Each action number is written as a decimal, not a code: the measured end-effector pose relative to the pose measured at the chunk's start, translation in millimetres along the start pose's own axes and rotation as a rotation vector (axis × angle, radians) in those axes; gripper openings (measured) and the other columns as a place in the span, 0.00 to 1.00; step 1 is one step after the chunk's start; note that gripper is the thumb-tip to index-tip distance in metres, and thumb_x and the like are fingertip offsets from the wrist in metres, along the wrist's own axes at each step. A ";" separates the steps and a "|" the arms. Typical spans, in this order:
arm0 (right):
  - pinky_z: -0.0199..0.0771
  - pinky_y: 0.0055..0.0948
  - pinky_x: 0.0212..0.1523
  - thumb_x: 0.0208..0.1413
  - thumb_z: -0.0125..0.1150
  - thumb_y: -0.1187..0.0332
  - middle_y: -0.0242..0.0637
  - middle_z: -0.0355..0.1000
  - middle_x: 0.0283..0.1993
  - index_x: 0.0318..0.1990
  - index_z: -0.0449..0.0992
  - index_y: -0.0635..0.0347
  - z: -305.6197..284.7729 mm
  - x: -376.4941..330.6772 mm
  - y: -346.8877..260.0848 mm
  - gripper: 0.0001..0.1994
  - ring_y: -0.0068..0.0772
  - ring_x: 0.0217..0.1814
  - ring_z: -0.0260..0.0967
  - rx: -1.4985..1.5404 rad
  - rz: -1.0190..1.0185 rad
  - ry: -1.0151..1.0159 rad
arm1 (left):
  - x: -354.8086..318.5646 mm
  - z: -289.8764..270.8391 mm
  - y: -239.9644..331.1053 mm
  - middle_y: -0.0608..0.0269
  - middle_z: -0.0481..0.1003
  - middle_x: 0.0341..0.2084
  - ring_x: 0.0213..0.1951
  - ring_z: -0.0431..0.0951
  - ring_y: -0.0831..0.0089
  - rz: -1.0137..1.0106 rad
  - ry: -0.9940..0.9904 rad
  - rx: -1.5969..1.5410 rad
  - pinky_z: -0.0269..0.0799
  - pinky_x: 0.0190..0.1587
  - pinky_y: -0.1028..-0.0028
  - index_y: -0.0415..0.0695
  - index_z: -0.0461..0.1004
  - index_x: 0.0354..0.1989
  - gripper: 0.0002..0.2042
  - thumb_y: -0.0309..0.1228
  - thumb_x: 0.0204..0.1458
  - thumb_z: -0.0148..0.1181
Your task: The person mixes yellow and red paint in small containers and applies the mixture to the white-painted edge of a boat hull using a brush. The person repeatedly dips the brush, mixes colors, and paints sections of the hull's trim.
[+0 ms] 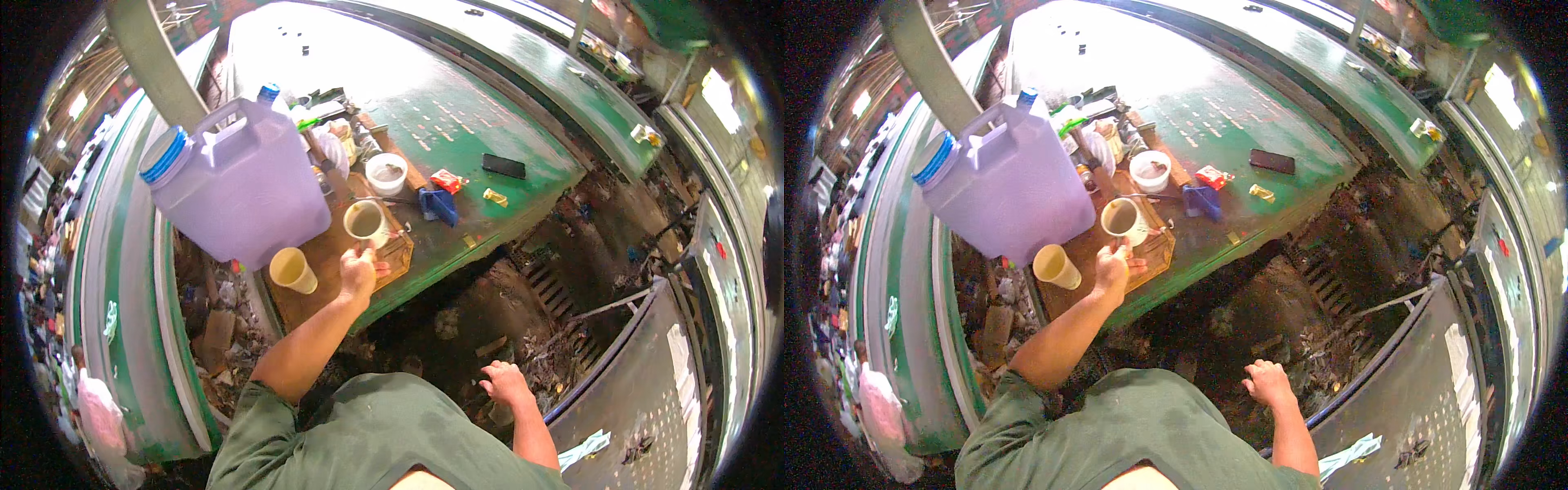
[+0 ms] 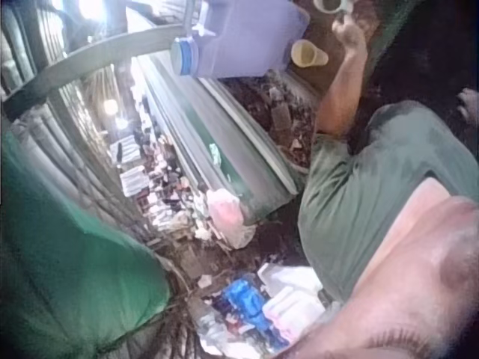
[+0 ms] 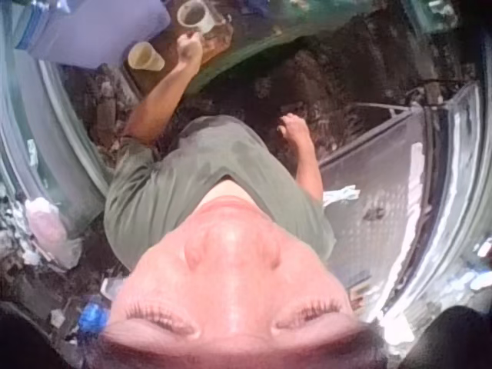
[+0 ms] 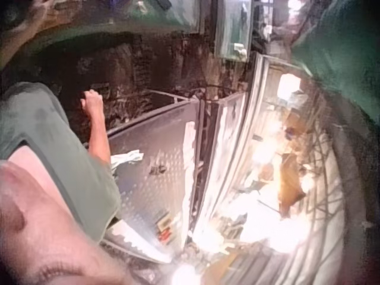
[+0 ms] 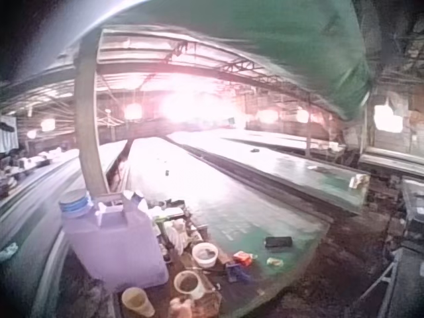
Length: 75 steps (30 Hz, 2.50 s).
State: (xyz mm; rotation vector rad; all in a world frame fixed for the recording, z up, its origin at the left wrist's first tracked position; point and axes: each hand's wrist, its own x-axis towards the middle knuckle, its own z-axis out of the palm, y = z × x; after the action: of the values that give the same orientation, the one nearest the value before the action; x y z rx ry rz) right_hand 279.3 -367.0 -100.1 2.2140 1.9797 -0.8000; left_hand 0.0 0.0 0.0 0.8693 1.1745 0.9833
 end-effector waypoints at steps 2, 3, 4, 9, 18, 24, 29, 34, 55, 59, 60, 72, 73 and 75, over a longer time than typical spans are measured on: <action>0.77 0.50 0.66 0.67 0.73 0.52 0.40 0.82 0.59 0.62 0.87 0.49 0.8 15.7 -11.0 0.21 0.47 0.67 0.79 -0.004 -0.039 0.050 | 27.8 -21.1 -7.0 0.58 0.79 0.47 0.31 0.86 0.67 0.014 0.086 0.050 0.87 0.32 0.67 0.37 0.76 0.60 0.15 0.37 0.79 0.58; 0.77 0.51 0.66 0.67 0.73 0.52 0.40 0.82 0.59 0.62 0.87 0.50 -1.1 -8.0 0.7 0.21 0.47 0.66 0.79 -0.008 0.003 0.035 | 26.1 -8.4 -32.6 0.59 0.79 0.47 0.31 0.85 0.68 -0.037 0.094 0.047 0.87 0.32 0.67 0.37 0.76 0.61 0.15 0.36 0.79 0.58; 0.77 0.51 0.65 0.67 0.73 0.52 0.39 0.82 0.58 0.62 0.87 0.50 -4.4 -4.2 -5.0 0.21 0.47 0.66 0.79 0.000 0.009 0.062 | 34.1 -10.4 -32.1 0.59 0.79 0.48 0.31 0.85 0.68 -0.034 0.115 0.059 0.87 0.32 0.67 0.37 0.76 0.61 0.15 0.36 0.79 0.57; 0.78 0.51 0.64 0.67 0.73 0.52 0.39 0.82 0.58 0.60 0.87 0.50 -1.0 12.2 -34.9 0.20 0.48 0.64 0.80 0.042 0.051 0.152 | 42.1 -33.4 -36.3 0.58 0.79 0.46 0.30 0.84 0.70 -0.025 0.117 0.119 0.86 0.33 0.68 0.37 0.76 0.62 0.15 0.37 0.80 0.56; 0.79 0.52 0.66 0.68 0.70 0.51 0.39 0.82 0.62 0.64 0.85 0.48 -13.7 28.7 -125.8 0.22 0.49 0.67 0.79 0.067 0.217 0.211 | 5.0 -77.3 -74.0 0.43 0.63 0.74 0.66 0.75 0.56 0.217 -0.100 0.184 0.75 0.67 0.58 0.35 0.51 0.84 0.43 0.29 0.65 0.71; 0.83 0.51 0.63 0.64 0.73 0.54 0.43 0.84 0.57 0.62 0.86 0.53 -30.0 27.6 -228.3 0.22 0.53 0.63 0.82 0.155 0.231 0.514 | -84.1 -103.0 -1.5 0.57 0.83 0.52 0.52 0.83 0.68 0.289 -0.651 0.185 0.81 0.57 0.65 0.38 0.79 0.56 0.10 0.28 0.76 0.55; 0.84 0.51 0.59 0.63 0.76 0.67 0.47 0.83 0.55 0.59 0.85 0.59 2.6 -30.7 -338.6 0.18 0.54 0.59 0.82 0.530 0.138 0.762 | -146.5 -108.5 14.6 0.58 0.83 0.40 0.42 0.86 0.69 0.357 -1.066 0.178 0.83 0.50 0.69 0.37 0.79 0.48 0.07 0.25 0.76 0.56; 0.84 0.44 0.59 0.69 0.74 0.66 0.44 0.82 0.56 0.62 0.83 0.60 29.3 -135.8 -435.8 0.17 0.44 0.56 0.82 0.856 0.331 0.911 | -237.7 -97.8 25.6 0.59 0.84 0.37 0.41 0.85 0.68 0.793 -1.420 0.132 0.82 0.51 0.67 0.39 0.81 0.41 0.04 0.19 0.64 0.71; 0.72 0.42 0.75 0.84 0.51 0.48 0.48 0.81 0.67 0.71 0.76 0.72 155.3 -452.1 -647.6 0.31 0.40 0.72 0.77 1.252 -0.150 1.056 | -513.5 -84.0 -120.8 0.48 0.75 0.69 0.67 0.77 0.46 -0.508 -2.354 -0.150 0.73 0.70 0.40 0.41 0.60 0.82 0.38 0.48 0.71 0.64; 0.79 0.40 0.69 0.76 0.67 0.49 0.44 0.84 0.63 0.70 0.78 0.70 184.0 -515.5 -670.1 0.31 0.36 0.65 0.80 1.226 0.005 1.146 | -530.0 -91.3 -125.5 0.48 0.75 0.69 0.68 0.77 0.46 -0.475 -2.266 -0.097 0.73 0.71 0.41 0.41 0.61 0.81 0.37 0.47 0.71 0.63; 0.79 0.40 0.68 0.74 0.69 0.50 0.44 0.85 0.62 0.70 0.78 0.70 192.0 -527.8 -672.0 0.31 0.36 0.65 0.81 1.191 0.040 1.168 | -538.0 -92.9 -124.9 0.47 0.75 0.69 0.68 0.77 0.46 -0.463 -2.250 -0.085 0.73 0.71 0.41 0.40 0.61 0.81 0.36 0.47 0.71 0.63; 0.83 0.41 0.63 0.68 0.74 0.65 0.47 0.85 0.59 0.68 0.80 0.68 227.4 -583.9 -667.8 0.25 0.40 0.61 0.83 1.066 0.286 1.095 | -559.0 -101.4 -150.8 0.46 0.76 0.69 0.68 0.78 0.47 -0.318 -2.067 -0.007 0.74 0.71 0.43 0.39 0.64 0.80 0.33 0.44 0.72 0.60; 0.83 0.42 0.63 0.69 0.74 0.65 0.48 0.84 0.60 0.68 0.80 0.67 233.0 -587.6 -667.4 0.25 0.42 0.62 0.83 1.072 0.336 1.080 | -558.6 -101.1 -152.5 0.46 0.76 0.69 0.68 0.78 0.47 -0.301 -2.049 -0.004 0.74 0.71 0.44 0.39 0.64 0.79 0.33 0.44 0.72 0.60; 0.83 0.42 0.63 0.68 0.74 0.64 0.48 0.84 0.59 0.68 0.80 0.67 246.5 -587.6 -669.5 0.25 0.43 0.61 0.83 1.079 0.349 1.106 | -552.9 -99.7 -148.9 0.46 0.76 0.69 0.68 0.78 0.48 -0.239 -2.002 0.004 0.74 0.72 0.44 0.38 0.64 0.79 0.32 0.43 0.73 0.60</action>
State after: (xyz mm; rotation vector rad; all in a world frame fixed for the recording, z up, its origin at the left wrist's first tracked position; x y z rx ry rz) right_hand -455.5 -880.9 124.0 4.1882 1.2785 -0.7343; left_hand -130.1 -565.9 24.6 1.0972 -0.4724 -0.3303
